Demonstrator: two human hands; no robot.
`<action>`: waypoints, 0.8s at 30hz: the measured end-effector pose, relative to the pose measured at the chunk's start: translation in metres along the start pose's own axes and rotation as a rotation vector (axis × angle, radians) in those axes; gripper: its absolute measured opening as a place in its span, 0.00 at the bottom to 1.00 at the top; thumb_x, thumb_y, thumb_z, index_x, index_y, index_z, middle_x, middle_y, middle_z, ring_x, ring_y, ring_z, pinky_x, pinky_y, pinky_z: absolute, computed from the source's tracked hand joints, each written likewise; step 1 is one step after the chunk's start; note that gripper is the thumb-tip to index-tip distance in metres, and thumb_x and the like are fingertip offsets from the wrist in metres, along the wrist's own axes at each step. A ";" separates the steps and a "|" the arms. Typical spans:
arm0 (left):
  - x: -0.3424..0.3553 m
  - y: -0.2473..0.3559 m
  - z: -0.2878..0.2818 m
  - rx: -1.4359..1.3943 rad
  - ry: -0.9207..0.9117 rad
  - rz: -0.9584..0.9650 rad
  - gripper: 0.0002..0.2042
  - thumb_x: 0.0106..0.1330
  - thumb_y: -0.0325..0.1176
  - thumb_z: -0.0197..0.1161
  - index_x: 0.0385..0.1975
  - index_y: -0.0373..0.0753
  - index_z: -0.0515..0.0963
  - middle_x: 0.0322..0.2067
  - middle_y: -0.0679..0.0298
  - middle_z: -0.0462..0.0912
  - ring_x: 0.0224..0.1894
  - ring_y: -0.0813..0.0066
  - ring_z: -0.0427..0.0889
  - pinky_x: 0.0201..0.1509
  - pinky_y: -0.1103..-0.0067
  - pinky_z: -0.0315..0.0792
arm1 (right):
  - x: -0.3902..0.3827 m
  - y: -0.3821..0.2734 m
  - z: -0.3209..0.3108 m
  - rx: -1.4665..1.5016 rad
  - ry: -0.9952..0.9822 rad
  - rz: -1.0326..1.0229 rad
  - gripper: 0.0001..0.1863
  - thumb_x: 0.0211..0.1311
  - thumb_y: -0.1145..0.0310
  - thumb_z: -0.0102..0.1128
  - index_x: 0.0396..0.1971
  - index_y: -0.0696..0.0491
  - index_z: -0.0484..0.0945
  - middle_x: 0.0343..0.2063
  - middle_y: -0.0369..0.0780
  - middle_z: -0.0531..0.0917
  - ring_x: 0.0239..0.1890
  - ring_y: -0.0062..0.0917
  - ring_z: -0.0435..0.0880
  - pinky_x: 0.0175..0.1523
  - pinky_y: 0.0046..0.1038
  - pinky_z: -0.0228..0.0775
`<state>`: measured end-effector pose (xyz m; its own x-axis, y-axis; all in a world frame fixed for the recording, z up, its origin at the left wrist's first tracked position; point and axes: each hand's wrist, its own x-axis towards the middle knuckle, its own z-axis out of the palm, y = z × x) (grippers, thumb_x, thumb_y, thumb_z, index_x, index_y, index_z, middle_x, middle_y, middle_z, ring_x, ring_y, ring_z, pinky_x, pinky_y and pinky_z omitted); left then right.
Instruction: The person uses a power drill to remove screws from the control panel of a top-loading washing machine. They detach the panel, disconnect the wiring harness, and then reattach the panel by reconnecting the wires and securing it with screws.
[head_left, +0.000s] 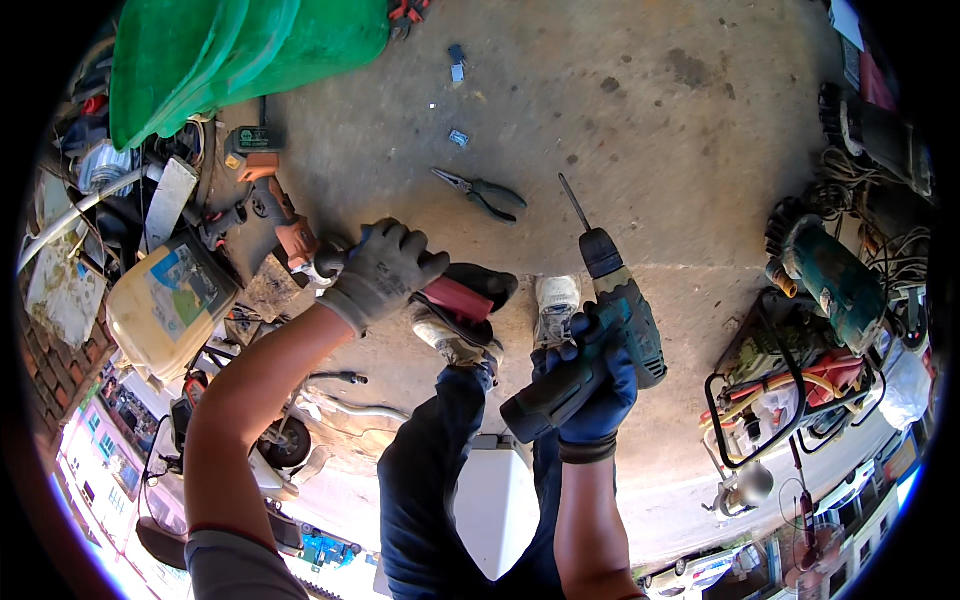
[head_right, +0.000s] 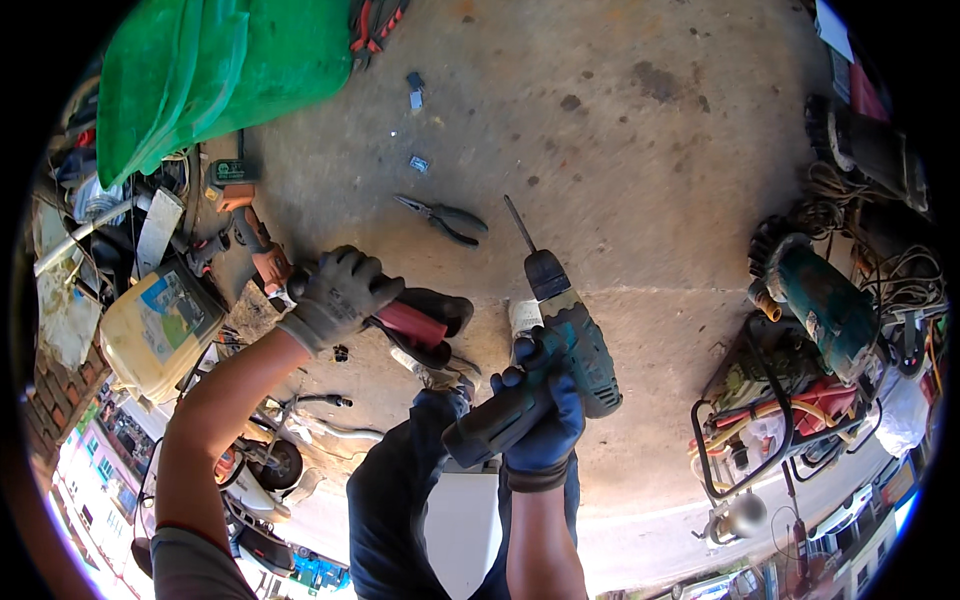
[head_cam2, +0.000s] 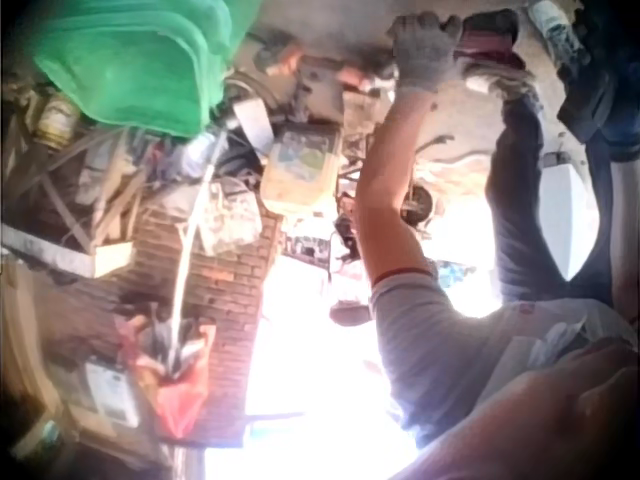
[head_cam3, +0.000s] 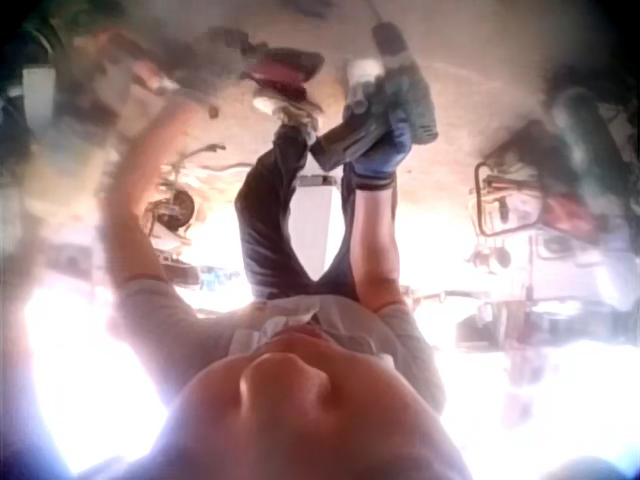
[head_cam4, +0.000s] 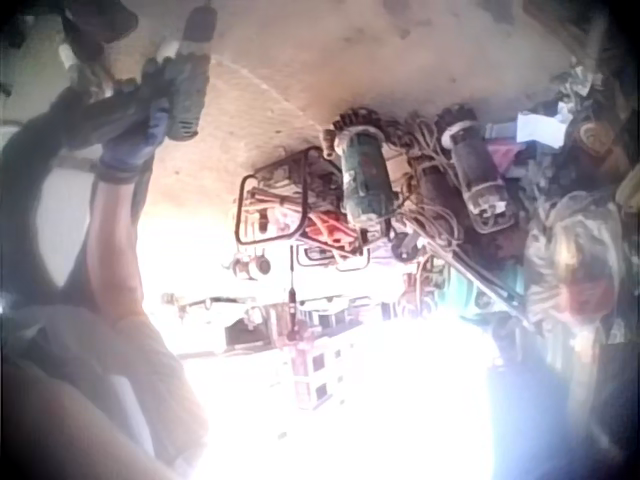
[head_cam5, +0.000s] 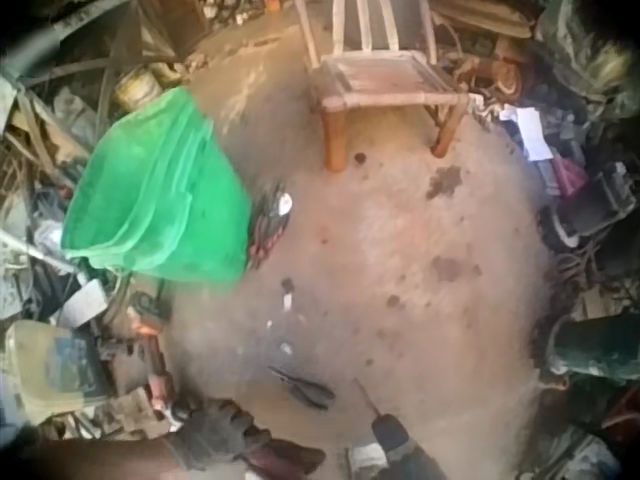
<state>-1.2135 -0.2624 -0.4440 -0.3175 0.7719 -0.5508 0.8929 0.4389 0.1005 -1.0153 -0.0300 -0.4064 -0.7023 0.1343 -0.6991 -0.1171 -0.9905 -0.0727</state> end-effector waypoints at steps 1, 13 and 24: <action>-0.006 -0.007 -0.008 0.006 0.021 -0.011 0.20 0.54 0.42 0.64 0.48 0.54 0.78 0.41 0.63 0.75 0.45 0.61 0.75 0.55 0.62 0.67 | 0.000 0.001 0.001 -0.005 0.007 -0.009 0.29 0.68 0.58 0.53 0.64 0.57 0.64 0.53 0.42 0.78 0.46 0.30 0.77 0.58 0.36 0.72; 0.039 -0.171 0.014 0.443 -0.113 -0.408 0.22 0.64 0.32 0.54 0.59 0.56 0.75 0.53 0.62 0.76 0.62 0.61 0.70 0.70 0.55 0.54 | 0.005 0.004 0.009 -0.032 -0.057 0.041 0.29 0.70 0.60 0.51 0.66 0.58 0.61 0.55 0.45 0.77 0.48 0.32 0.79 0.58 0.38 0.73; 0.129 0.060 0.109 -0.339 0.353 -0.367 0.21 0.66 0.35 0.54 0.61 0.49 0.69 0.56 0.58 0.72 0.45 0.62 0.83 0.43 0.67 0.80 | 0.007 0.005 0.007 -0.017 -0.056 0.070 0.31 0.69 0.60 0.51 0.67 0.59 0.58 0.56 0.46 0.75 0.48 0.33 0.79 0.59 0.39 0.70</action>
<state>-1.1658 -0.1866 -0.5988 -0.7239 0.6226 -0.2973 0.5720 0.7825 0.2459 -1.0261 -0.0334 -0.4065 -0.7465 0.0653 -0.6622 -0.0544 -0.9978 -0.0371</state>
